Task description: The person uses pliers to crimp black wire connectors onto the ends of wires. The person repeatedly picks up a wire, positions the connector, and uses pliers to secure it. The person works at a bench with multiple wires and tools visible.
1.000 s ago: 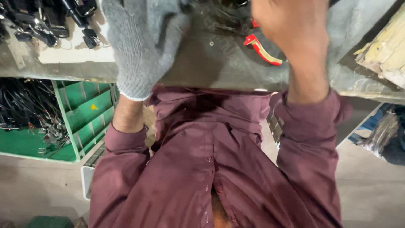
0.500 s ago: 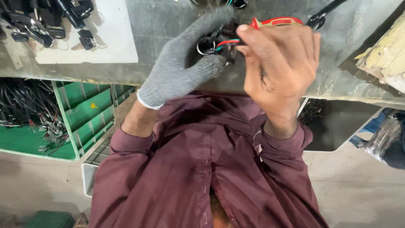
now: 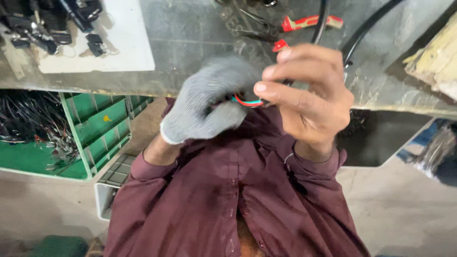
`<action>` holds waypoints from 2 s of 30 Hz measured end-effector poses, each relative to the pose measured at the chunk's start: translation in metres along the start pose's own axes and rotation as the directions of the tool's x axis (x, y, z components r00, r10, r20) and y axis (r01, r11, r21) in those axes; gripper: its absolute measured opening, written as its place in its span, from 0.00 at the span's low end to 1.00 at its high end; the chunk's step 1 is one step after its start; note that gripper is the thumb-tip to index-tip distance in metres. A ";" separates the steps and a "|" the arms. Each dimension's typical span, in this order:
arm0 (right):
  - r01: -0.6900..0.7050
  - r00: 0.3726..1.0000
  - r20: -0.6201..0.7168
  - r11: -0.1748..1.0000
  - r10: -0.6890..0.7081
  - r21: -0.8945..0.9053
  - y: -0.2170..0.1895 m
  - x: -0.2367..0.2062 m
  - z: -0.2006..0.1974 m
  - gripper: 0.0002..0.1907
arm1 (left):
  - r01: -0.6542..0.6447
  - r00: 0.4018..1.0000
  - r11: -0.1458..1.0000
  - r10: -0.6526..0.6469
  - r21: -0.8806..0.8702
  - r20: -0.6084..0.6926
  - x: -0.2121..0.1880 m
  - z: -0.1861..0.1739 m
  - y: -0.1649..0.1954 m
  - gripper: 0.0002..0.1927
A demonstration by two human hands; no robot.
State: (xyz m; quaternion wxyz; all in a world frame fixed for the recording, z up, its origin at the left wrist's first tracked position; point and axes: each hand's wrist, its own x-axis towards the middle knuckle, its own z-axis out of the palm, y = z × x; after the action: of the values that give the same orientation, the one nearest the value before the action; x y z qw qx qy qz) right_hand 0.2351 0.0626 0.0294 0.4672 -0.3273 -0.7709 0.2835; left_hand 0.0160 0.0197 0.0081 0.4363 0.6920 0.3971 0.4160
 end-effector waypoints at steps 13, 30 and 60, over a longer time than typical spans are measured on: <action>-0.323 0.764 0.160 0.156 0.625 0.933 -0.008 -0.031 0.035 0.16 | 0.428 0.897 0.652 -0.389 -0.626 0.208 -0.031 0.035 -0.025 0.17; 0.011 0.963 0.258 0.940 0.083 -0.340 -0.034 -0.020 0.033 0.11 | -0.156 0.925 0.443 -0.249 -0.883 -0.288 -0.007 0.004 0.002 0.13; -0.012 0.841 -0.241 0.463 0.484 0.886 0.080 -0.036 -0.027 0.17 | 0.404 0.915 0.365 -0.150 -0.839 0.375 -0.005 0.029 0.001 0.19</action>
State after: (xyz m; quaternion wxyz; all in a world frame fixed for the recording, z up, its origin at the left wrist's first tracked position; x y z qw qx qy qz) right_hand 0.2914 0.0885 -0.0384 0.6867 -0.2211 -0.3321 0.6077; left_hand 0.0412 0.0067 0.0001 0.8458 0.3132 0.1670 0.3982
